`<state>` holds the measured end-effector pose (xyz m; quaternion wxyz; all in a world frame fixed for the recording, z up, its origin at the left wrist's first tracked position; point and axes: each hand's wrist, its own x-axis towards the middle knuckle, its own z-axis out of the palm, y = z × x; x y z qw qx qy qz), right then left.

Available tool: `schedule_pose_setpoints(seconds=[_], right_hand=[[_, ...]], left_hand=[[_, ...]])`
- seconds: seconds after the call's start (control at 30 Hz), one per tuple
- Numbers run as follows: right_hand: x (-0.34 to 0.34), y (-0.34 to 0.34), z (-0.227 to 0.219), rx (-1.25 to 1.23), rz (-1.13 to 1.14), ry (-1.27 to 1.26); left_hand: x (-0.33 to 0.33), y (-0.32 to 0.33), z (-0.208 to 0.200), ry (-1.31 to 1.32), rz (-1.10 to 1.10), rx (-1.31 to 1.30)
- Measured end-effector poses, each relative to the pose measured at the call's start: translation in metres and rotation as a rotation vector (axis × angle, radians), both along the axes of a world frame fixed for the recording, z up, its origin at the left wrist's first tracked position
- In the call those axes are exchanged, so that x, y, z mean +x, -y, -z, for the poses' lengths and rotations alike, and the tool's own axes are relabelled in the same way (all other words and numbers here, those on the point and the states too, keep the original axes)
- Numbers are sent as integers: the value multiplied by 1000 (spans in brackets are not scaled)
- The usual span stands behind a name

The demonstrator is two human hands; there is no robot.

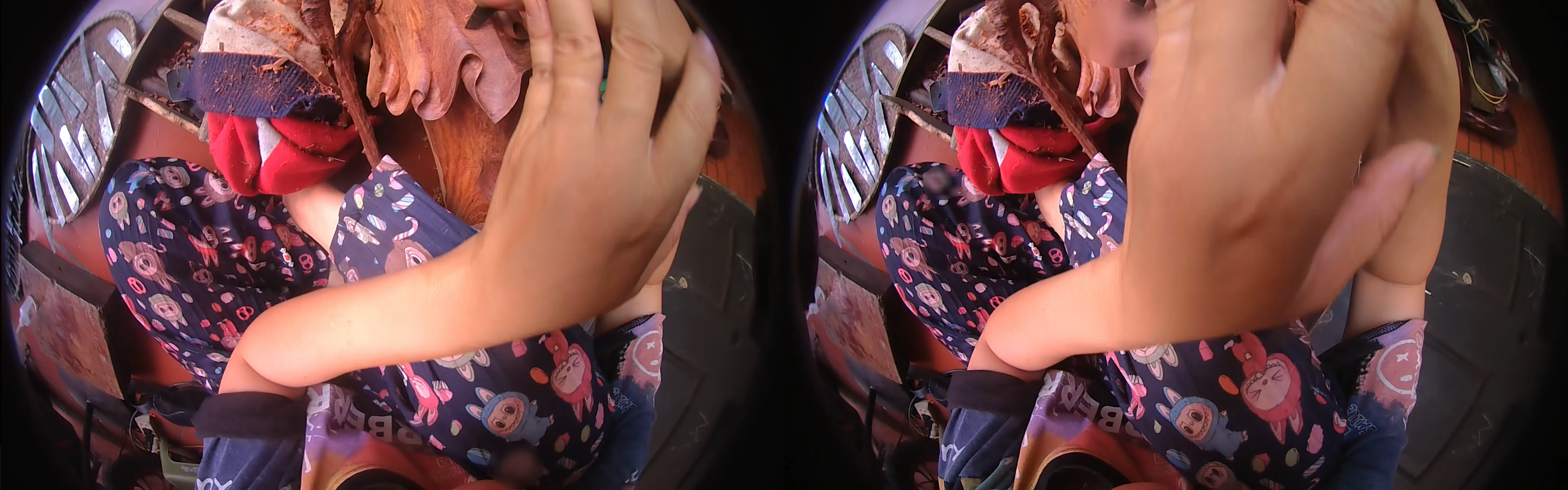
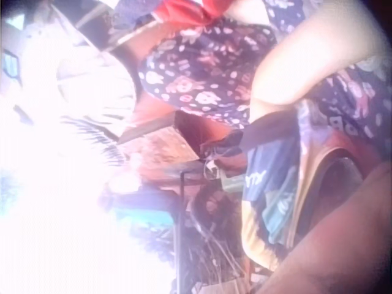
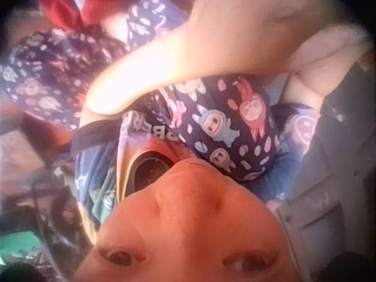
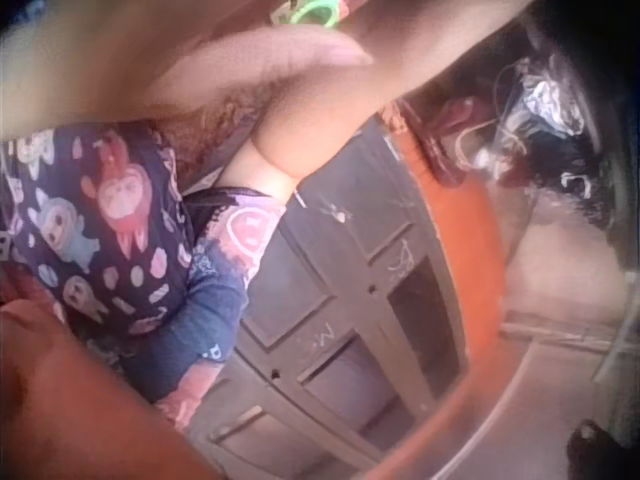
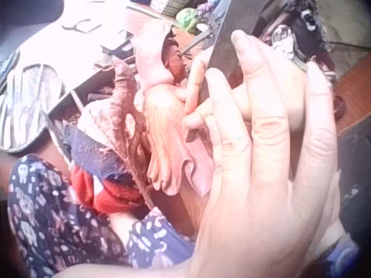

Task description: The person is carving a wooden sculpture using various chisels and tools. They are seated on the floor, holding the sculpture with one hand and using the other to carefully shape and refine the details.

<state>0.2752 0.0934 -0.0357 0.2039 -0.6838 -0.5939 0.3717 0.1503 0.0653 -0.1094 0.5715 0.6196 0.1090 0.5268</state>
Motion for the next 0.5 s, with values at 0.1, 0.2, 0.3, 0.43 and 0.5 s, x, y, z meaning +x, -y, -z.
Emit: schedule_pose_setpoints(seconds=[0.1,0.2,0.3,0.43,0.5], right_hand=[[1,5,1,-7,-26,-9],[2,6,0,-14,-32,-6],[-2,-3,-3,-1,10,33],[3,1,-3,-20,-53,-1],[1,-5,-6,-16,-17,28]], left_hand=[[2,0,-1,15,-20,-11],[0,0,-2,28,-24,-20],[6,-7,0,39,-46,-21],[-4,-2,-4,41,-16,-33],[1,-9,-2,56,-40,-35]])
